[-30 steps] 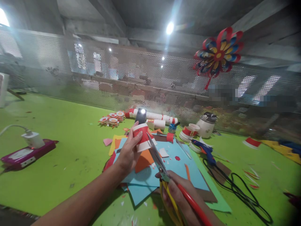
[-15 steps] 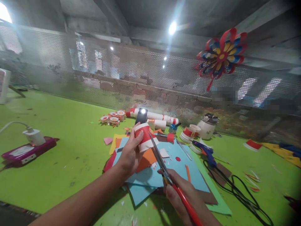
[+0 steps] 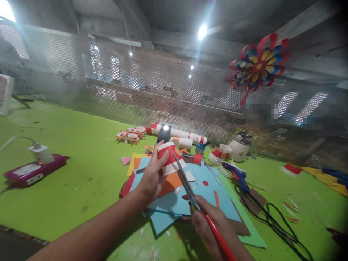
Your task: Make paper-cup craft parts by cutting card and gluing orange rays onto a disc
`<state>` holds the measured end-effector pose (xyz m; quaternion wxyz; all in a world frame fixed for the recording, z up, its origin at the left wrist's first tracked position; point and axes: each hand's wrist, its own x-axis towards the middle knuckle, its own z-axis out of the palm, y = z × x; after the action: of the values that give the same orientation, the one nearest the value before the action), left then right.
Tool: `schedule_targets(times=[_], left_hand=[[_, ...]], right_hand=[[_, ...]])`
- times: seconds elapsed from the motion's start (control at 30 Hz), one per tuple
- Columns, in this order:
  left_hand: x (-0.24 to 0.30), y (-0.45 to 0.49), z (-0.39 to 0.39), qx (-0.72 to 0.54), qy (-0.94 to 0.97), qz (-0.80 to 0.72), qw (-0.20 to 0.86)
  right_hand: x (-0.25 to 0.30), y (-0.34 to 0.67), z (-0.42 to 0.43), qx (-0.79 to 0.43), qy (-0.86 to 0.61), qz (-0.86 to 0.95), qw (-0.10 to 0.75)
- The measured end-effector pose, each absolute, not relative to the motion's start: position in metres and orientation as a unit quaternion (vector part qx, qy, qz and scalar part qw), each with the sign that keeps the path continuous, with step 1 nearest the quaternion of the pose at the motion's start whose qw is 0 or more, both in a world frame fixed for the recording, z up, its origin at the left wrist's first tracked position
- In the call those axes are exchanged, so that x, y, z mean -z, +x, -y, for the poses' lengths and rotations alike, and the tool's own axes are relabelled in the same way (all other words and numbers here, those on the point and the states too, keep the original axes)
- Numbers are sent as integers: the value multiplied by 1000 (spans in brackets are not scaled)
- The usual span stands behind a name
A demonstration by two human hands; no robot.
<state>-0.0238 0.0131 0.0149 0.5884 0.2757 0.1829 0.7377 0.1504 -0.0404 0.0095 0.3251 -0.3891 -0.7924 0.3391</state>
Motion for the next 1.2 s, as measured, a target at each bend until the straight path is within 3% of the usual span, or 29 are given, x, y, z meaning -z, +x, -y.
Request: schedule_targets(times=[1.2], left_hand=[[-10, -21, -11, -733, 260, -200, 596]], right_hand=[[10, 142, 39, -376, -420, 760, 324]])
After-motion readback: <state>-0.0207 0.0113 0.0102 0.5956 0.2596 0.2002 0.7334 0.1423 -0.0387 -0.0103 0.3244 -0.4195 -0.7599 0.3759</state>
